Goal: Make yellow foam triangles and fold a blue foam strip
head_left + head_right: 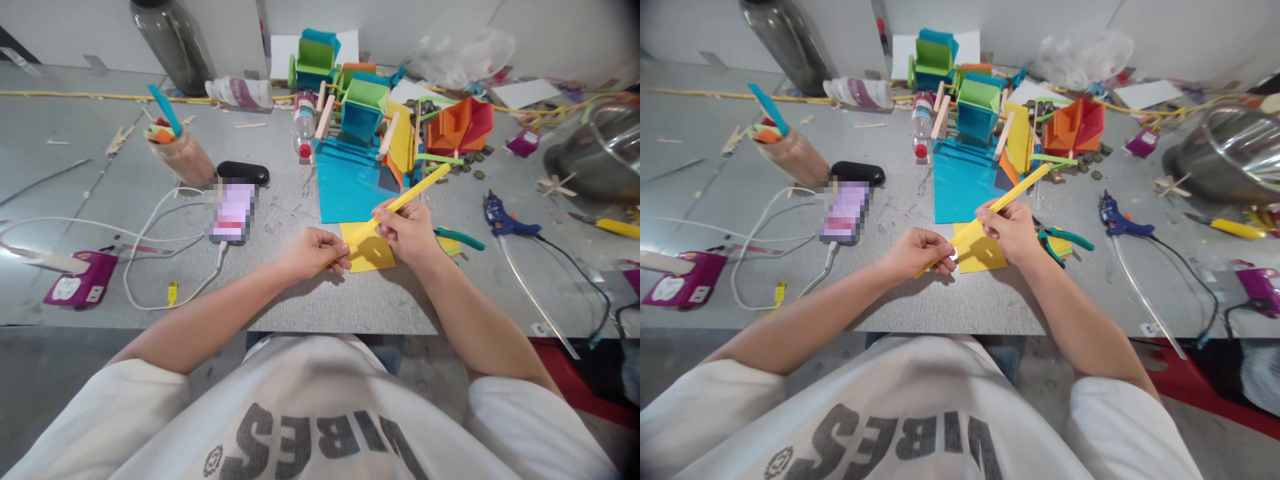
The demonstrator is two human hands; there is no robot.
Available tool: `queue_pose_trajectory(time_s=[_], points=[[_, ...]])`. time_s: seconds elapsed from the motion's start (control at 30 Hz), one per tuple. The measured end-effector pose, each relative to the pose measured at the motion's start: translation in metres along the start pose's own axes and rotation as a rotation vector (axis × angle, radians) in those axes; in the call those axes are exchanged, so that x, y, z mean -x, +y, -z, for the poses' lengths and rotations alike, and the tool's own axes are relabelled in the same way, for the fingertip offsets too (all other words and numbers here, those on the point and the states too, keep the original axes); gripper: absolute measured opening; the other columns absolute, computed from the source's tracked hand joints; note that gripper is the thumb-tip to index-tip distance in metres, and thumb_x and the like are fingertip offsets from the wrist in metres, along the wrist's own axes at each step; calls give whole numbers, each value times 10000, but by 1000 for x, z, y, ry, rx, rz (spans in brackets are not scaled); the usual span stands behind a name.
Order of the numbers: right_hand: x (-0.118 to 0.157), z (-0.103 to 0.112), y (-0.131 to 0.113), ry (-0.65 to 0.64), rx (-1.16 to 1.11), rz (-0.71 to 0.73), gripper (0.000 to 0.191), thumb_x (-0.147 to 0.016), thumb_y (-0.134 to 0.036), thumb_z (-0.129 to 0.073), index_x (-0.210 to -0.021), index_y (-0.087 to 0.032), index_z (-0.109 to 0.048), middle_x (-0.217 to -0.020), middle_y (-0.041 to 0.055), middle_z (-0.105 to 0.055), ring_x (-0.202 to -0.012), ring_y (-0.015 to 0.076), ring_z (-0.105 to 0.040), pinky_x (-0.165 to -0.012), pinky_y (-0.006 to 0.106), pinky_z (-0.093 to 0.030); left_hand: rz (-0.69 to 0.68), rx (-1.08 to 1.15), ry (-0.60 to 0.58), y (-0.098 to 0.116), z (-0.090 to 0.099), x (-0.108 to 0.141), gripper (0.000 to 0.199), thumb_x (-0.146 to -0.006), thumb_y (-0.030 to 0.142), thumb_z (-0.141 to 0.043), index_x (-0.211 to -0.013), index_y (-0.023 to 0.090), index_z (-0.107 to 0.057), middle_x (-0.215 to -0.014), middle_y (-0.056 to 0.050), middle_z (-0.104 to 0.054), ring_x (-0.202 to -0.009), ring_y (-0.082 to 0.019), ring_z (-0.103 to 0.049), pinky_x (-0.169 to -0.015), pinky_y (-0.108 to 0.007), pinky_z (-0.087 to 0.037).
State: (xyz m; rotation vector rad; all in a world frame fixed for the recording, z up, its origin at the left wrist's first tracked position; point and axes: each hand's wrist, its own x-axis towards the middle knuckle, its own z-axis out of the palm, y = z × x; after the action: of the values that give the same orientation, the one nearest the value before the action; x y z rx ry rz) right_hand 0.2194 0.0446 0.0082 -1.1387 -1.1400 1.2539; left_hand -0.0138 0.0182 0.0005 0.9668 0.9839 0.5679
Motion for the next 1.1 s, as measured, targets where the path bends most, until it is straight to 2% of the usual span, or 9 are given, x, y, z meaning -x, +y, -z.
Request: queue_pose_trajectory(time_s=[0.17,0.3,0.47,0.63,0.73,0.87,0.97,1.1], points=[[-5,13,-15,109,22,79,391,-672,-536,-1048,-769,-274,-774,-546,-44,-492,-490,99,-331,-464,326,-279,-20,9,-10,-1,3,-1,216,-1052,204,-821,-864,108,-776,-785,-115,-844,-636,-133,-782,-618,-230,-568],[-14,25,-19,187,-4,146,370,-682,-526,-1048,-774,-276,-791,-547,-40,-470,-500,99,-333,-472,319,-291,-78,51,31,5,6,0,213,-1084,182,-767,-885,108,-779,-826,-111,-858,-623,-109,-764,-616,-214,-568],[-20,29,-12,262,-15,151,396,-694,-547,-1045,-793,-288,-763,-572,-44,-485,-497,105,-333,-455,314,-313,-121,163,119,12,8,-1,94,-1096,116,-698,-1096,111,-792,-823,-74,-854,-623,-113,-762,-653,-235,-598],[-18,25,-4,215,-55,150,467,-782,-663,-1013,-855,-283,-751,-637,-41,-521,-520,105,-438,-464,296,-381,-184,190,259,11,13,-6,76,-1074,186,-758,-1014,140,-752,-818,-50,-831,-664,-98,-739,-677,-221,-562],[-16,20,-4,169,-96,136,531,-729,-714,-1029,-885,-281,-765,-695,-31,-580,-557,111,-483,-463,288,-372,-262,275,315,10,17,-9,108,-1037,196,-807,-978,172,-719,-826,0,-790,-664,-67,-685,-668,-192,-522],[-14,11,2,78,-172,99,568,-634,-687,-1084,-899,-283,-785,-746,-32,-653,-584,104,-523,-497,273,-397,-334,586,282,13,21,-12,153,-1014,188,-840,-986,204,-690,-785,63,-635,-651,-49,-603,-650,-178,-488],[-9,2,12,-8,-211,83,539,-656,-651,-1087,-918,-277,-801,-753,-31,-684,-588,101,-548,-537,273,-442,-342,770,250,14,22,-15,117,-1035,160,-811,-1024,195,-700,-792,61,-599,-658,-46,-592,-675,-184,-505],[4,-12,20,-43,-220,40,459,-728,-561,-1053,-901,-263,-749,-733,-35,-676,-580,107,-566,-539,273,-453,-391,693,292,7,20,-20,83,-1042,174,-803,-1012,193,-729,-778,52,-605,-652,-57,-592,-674,-195,-509]])
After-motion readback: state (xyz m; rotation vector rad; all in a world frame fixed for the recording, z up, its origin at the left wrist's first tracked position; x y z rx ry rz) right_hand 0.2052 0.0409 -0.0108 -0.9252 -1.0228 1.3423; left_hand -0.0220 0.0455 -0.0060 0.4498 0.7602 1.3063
